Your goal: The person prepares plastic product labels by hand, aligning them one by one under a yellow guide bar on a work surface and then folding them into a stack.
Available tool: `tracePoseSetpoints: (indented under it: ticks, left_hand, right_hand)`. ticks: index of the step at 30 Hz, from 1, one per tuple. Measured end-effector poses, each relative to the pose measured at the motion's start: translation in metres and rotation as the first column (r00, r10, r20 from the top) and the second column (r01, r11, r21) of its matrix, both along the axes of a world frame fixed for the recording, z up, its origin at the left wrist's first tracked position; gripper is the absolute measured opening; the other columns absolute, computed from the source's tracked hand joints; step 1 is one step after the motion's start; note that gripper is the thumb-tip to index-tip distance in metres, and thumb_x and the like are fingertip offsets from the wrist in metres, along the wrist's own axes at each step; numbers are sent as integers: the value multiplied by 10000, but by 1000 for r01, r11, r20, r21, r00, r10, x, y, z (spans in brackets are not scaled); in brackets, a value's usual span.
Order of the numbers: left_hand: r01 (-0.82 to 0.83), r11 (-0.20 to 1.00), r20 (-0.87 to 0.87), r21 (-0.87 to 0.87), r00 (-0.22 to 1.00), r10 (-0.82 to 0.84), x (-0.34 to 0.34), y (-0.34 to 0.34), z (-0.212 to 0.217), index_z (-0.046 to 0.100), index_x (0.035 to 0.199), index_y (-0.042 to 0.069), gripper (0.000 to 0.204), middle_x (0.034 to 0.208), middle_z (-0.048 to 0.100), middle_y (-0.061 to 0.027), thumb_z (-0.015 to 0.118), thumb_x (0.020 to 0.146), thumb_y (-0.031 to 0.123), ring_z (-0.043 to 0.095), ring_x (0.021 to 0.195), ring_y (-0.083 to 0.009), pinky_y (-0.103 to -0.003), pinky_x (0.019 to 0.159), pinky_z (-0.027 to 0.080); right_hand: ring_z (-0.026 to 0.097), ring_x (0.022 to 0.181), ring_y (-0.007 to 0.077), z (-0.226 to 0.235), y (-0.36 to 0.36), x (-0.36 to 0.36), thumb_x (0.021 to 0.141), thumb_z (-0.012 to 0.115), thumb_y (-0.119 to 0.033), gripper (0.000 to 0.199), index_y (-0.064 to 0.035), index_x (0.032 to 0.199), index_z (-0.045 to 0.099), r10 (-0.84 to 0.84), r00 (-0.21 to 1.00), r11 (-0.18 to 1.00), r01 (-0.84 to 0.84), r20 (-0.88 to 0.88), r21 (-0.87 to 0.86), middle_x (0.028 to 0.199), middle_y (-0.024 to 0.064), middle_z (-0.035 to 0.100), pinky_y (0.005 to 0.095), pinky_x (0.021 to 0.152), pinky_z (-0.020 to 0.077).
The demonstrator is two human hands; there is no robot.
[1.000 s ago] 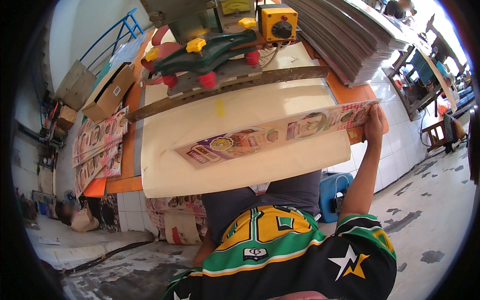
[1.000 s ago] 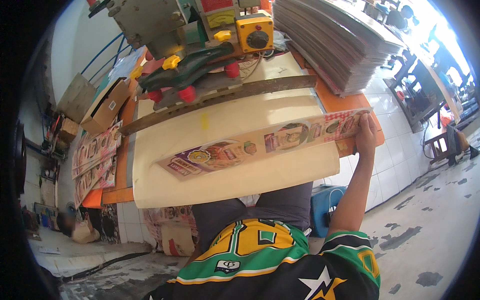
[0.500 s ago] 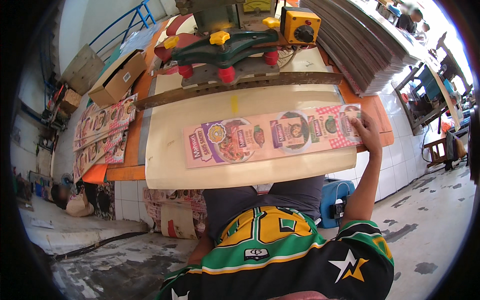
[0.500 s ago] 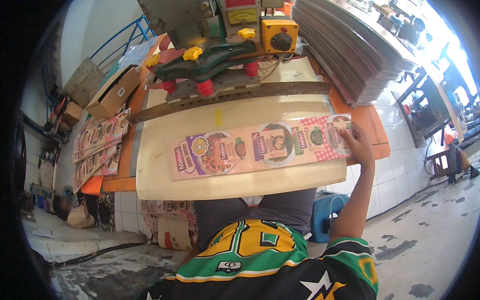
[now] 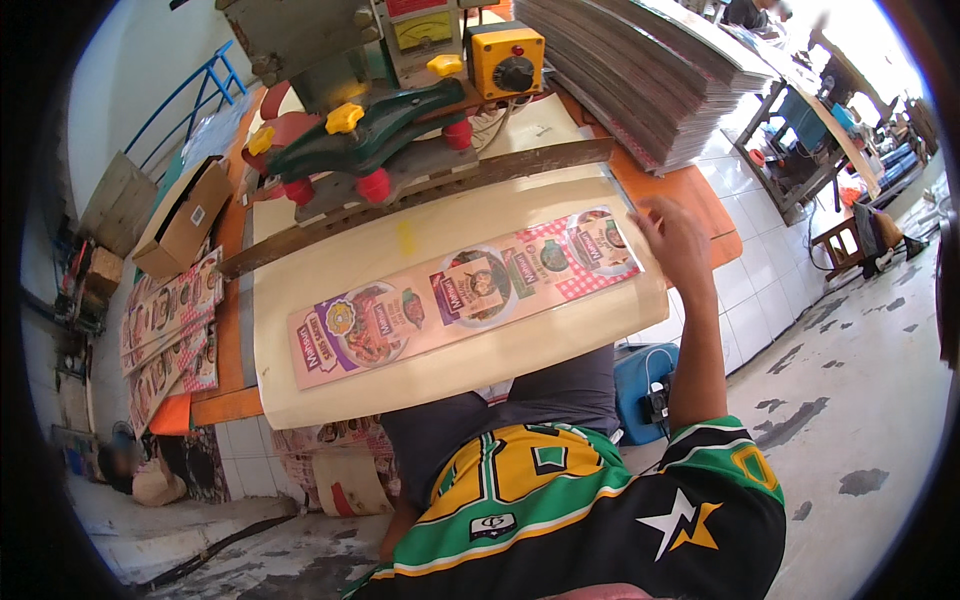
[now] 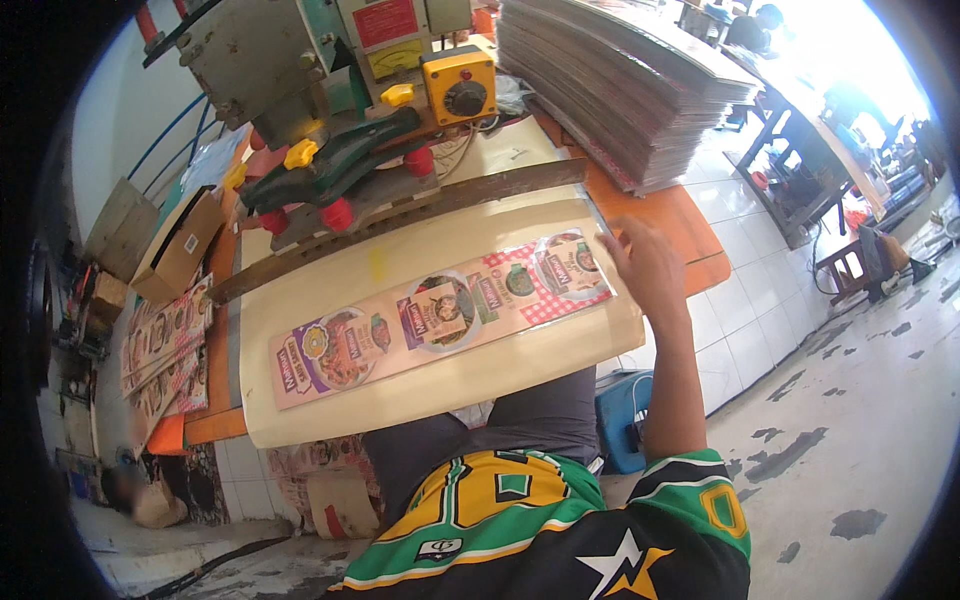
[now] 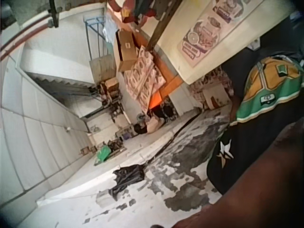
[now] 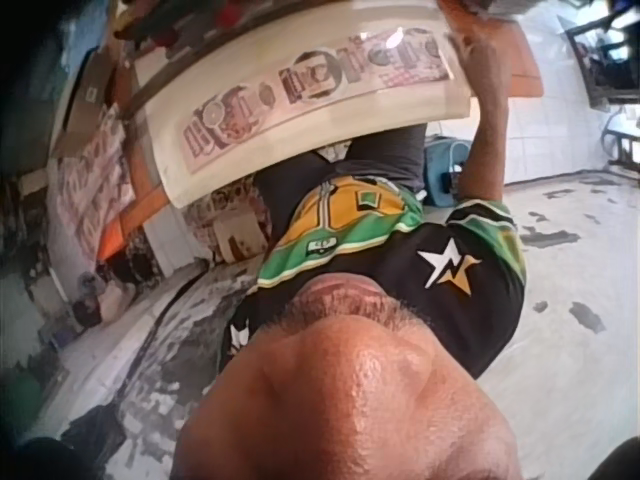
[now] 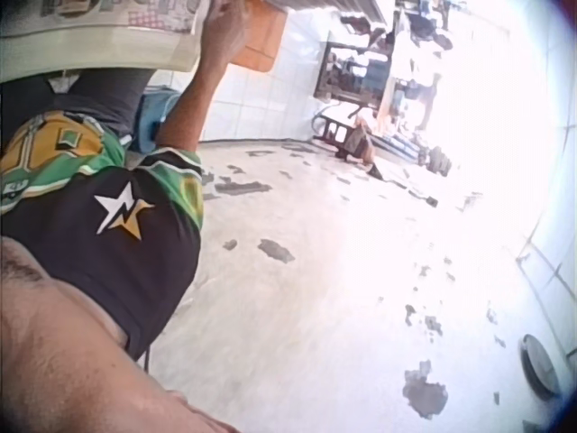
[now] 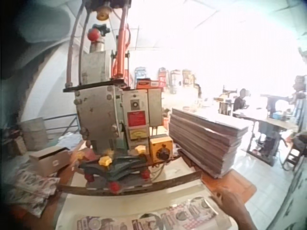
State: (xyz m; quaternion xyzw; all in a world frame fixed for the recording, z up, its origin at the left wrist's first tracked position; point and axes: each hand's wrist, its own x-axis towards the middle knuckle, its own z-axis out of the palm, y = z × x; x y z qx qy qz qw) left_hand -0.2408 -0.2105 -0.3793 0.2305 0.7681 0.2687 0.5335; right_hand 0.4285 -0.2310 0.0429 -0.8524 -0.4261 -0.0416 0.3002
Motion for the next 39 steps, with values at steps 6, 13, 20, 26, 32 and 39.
tracePoseSetpoints:
  ticks: [6, 13, 20, 26, 32, 39]
  left_hand:
    - [25, 1000, 3, -9, 1000, -25, 10, 15, 0, 627, 974, -16, 211, 777, 599, -51, 504, 1037, 145, 537, 698, -164, -360, 637, 459]
    - [42, 999, 6, -12, 999, -42, 10, 18, 4, 629, 982, -16, 216, 776, 600, -49, 505, 1040, 152, 538, 696, -163, -360, 636, 460]
    - [42, 999, 5, -16, 999, -42, 9, 18, 5, 631, 989, -16, 222, 774, 601, -48, 506, 1044, 159, 539, 693, -161, -360, 635, 461]
    - [41, 999, 6, -14, 999, -40, 11, 18, 6, 633, 996, -16, 226, 773, 602, -46, 507, 1047, 165, 540, 690, -160, -360, 634, 461]
    - [35, 999, 14, -10, 999, -35, 13, 19, 4, 634, 1002, -16, 231, 771, 604, -45, 507, 1051, 171, 541, 688, -159, -361, 633, 462]
    - [32, 999, 13, -9, 999, -32, 15, 18, 1, 637, 1009, -16, 237, 770, 605, -43, 508, 1054, 178, 542, 685, -157, -361, 632, 463]
  right_hand:
    - [657, 921, 262, 67, 4, 38, 958, 706, -175, 189, -65, 1112, 711, -208, 862, 842, -83, 463, 533, 994, 110, 691, 403, 834, 515]
    - [580, 1263, 336, 121, 29, 95, 957, 729, -315, 477, -51, 1337, 615, -396, 614, 811, -114, 683, 573, 1329, 158, 647, 464, 1070, 447]
    - [619, 1181, 367, 127, 42, 147, 1069, 501, -428, 442, -75, 1267, 679, -322, 646, 933, 93, 692, 348, 1252, 145, 702, 471, 1050, 437]
    - [657, 1082, 349, 133, 45, 141, 1067, 523, -376, 364, -69, 1157, 697, -321, 589, 940, 101, 742, 327, 1113, 132, 737, 463, 991, 472]
    - [680, 1019, 317, 132, 46, 146, 1071, 525, -339, 301, -81, 1065, 680, -343, 478, 936, 103, 808, 337, 1026, 122, 741, 455, 971, 483]
    - [677, 963, 285, 134, 46, 147, 1070, 529, -322, 265, -95, 1059, 666, -324, 447, 942, 69, 833, 330, 978, 86, 725, 439, 940, 483]
